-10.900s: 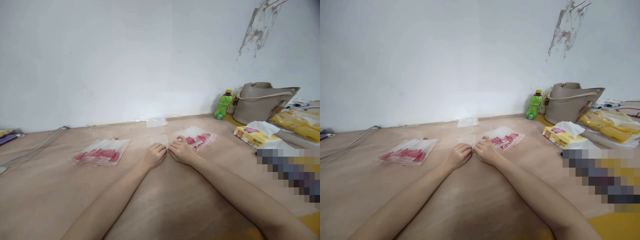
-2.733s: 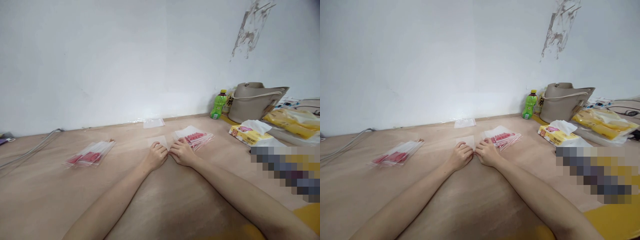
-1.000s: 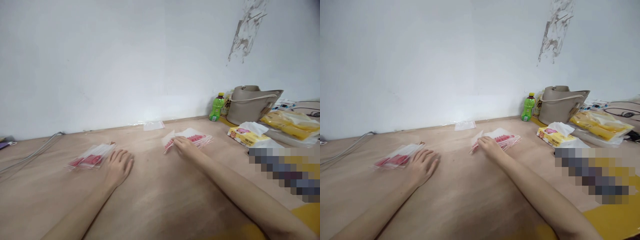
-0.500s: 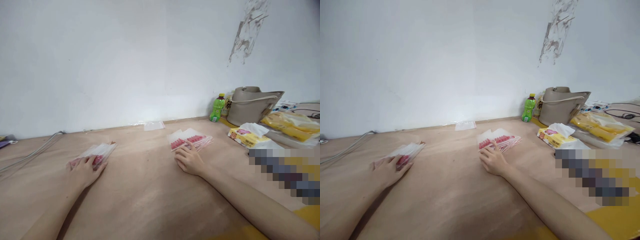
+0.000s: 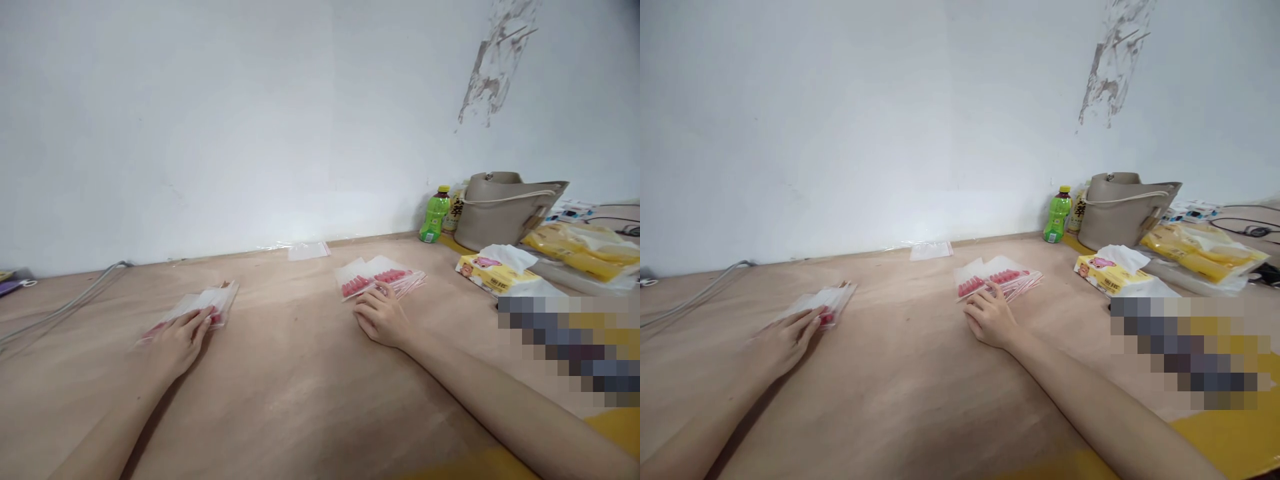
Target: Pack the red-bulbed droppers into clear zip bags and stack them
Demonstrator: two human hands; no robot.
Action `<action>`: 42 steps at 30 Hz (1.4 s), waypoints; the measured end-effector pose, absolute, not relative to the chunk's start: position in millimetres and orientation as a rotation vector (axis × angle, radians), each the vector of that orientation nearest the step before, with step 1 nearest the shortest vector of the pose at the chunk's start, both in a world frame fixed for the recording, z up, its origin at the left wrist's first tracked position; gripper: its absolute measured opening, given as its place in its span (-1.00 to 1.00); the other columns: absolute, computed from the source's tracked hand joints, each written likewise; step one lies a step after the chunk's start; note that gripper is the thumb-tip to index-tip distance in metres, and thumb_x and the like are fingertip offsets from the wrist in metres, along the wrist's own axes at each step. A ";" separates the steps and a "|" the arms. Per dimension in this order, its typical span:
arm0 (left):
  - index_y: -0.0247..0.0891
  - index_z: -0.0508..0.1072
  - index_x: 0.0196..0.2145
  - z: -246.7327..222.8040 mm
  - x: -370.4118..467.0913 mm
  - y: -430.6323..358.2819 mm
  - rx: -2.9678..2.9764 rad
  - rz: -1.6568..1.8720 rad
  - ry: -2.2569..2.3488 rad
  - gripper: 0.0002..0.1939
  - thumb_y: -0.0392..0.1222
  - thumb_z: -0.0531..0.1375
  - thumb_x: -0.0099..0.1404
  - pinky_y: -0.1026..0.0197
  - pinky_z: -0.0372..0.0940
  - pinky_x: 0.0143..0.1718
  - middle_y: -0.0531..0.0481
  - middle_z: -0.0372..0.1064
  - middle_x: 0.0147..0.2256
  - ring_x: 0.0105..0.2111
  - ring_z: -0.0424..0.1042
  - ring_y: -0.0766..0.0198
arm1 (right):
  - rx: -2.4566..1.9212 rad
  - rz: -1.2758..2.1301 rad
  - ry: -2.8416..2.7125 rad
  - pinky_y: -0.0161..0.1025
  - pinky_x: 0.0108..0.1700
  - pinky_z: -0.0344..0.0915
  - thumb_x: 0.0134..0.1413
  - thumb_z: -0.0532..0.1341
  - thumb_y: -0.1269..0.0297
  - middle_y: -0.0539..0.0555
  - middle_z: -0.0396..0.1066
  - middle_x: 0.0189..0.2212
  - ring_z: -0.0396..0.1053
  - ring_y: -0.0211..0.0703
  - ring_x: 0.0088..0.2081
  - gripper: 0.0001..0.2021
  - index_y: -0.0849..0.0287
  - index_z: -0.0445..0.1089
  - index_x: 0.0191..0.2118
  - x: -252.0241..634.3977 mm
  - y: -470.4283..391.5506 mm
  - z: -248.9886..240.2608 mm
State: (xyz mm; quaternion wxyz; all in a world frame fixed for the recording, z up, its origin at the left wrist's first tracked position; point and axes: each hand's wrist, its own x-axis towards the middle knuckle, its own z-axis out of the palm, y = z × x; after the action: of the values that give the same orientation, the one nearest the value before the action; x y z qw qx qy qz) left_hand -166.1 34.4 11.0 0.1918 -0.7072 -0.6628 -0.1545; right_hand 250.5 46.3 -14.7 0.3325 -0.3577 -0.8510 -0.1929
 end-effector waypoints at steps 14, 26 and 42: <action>-0.20 0.36 -0.09 -18.2 2.1 59.6 -2.466 -0.766 -1.279 -0.67 -0.13 -0.11 0.33 0.15 0.20 -0.07 -0.08 0.32 -0.12 -0.12 0.31 0.21 | -0.931 -0.529 -2.241 -0.06 0.01 -0.12 -0.01 0.05 0.43 -0.01 0.33 -0.48 0.20 -0.23 -0.31 -0.87 0.14 0.33 -0.42 248.9 48.4 -16.0; -0.18 0.22 0.03 -16.2 -8.8 39.8 -2.721 -1.014 -1.309 -0.59 -0.16 0.09 0.21 0.07 0.18 -0.01 -0.10 0.17 0.02 0.00 0.20 0.13 | -0.844 -0.605 -2.279 -0.03 0.02 -0.15 0.02 0.07 0.34 -0.01 0.38 -0.43 0.21 -0.23 -0.31 -0.89 0.12 0.33 -0.35 239.4 49.8 -10.7; -0.18 0.42 -0.15 -13.2 -13.2 47.5 -2.791 -0.982 -1.235 -0.76 -0.25 0.04 0.26 0.11 0.25 -0.06 -0.05 0.29 -0.06 -0.09 0.31 0.20 | -0.839 -0.634 -2.295 -0.02 -0.01 -0.16 0.06 0.05 0.37 -0.02 0.36 -0.55 0.18 -0.24 -0.36 -0.83 0.14 0.35 -0.45 220.3 67.6 -17.7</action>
State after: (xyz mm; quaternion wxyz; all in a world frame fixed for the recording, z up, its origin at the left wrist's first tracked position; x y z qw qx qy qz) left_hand -13.2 47.5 -13.2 -0.0321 -0.8700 -0.3851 -0.3061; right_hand 220.3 67.6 -17.7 0.3038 -0.3168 -0.8660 -0.2394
